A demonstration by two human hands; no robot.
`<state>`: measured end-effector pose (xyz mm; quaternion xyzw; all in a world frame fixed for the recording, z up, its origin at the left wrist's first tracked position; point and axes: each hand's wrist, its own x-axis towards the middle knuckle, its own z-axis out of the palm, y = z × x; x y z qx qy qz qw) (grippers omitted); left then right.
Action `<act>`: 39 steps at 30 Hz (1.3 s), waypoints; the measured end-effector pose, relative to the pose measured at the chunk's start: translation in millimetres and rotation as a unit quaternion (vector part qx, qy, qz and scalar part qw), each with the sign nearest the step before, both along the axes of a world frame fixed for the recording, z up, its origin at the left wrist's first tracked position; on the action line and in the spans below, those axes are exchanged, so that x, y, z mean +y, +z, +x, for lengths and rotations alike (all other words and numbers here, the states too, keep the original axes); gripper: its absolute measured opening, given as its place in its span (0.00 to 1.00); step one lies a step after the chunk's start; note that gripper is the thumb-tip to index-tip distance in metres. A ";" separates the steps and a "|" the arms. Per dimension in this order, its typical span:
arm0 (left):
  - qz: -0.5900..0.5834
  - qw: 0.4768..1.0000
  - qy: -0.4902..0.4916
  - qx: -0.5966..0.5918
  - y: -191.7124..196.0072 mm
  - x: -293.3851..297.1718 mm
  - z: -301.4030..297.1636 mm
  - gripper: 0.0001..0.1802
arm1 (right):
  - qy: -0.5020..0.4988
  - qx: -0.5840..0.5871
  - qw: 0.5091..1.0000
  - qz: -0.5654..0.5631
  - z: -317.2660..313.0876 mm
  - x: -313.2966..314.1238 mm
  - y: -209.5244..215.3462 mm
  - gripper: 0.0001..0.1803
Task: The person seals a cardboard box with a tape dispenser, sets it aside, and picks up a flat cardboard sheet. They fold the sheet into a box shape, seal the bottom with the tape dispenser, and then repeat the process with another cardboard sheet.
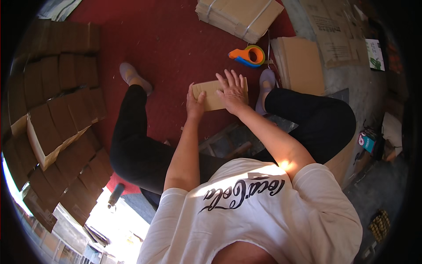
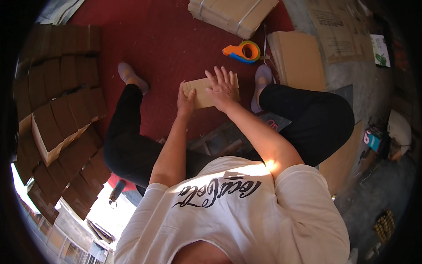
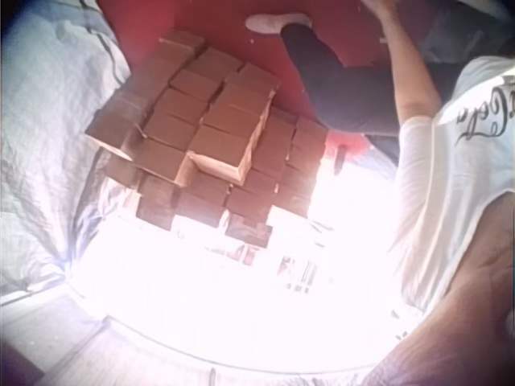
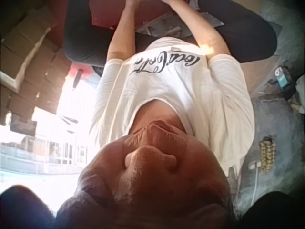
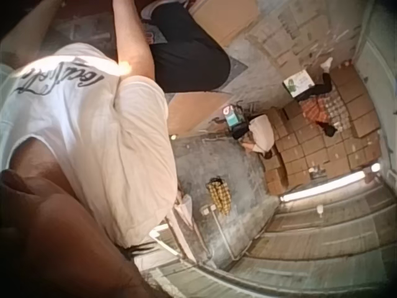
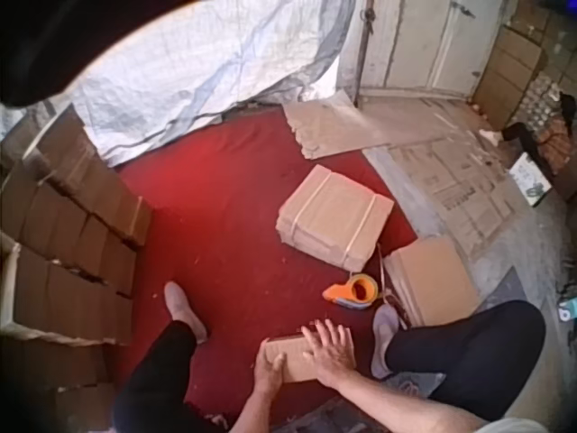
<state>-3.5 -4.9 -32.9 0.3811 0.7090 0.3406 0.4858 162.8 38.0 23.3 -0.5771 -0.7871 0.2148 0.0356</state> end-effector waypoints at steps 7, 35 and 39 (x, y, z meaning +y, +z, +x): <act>-0.026 0.999 -0.011 0.046 8.9 4.4 5.8 0.31 | -0.252 0.298 0.919 -0.050 51.7 -6.6 -48.3 0.31; -0.091 0.865 -0.220 0.441 70.9 -13.1 63.4 0.58 | 0.138 0.092 0.974 -0.154 -2.9 82.1 -10.6 0.27; -0.095 0.855 -0.227 0.457 69.4 -9.4 69.9 0.56 | 0.112 0.212 0.946 -0.219 12.5 100.8 -31.6 0.28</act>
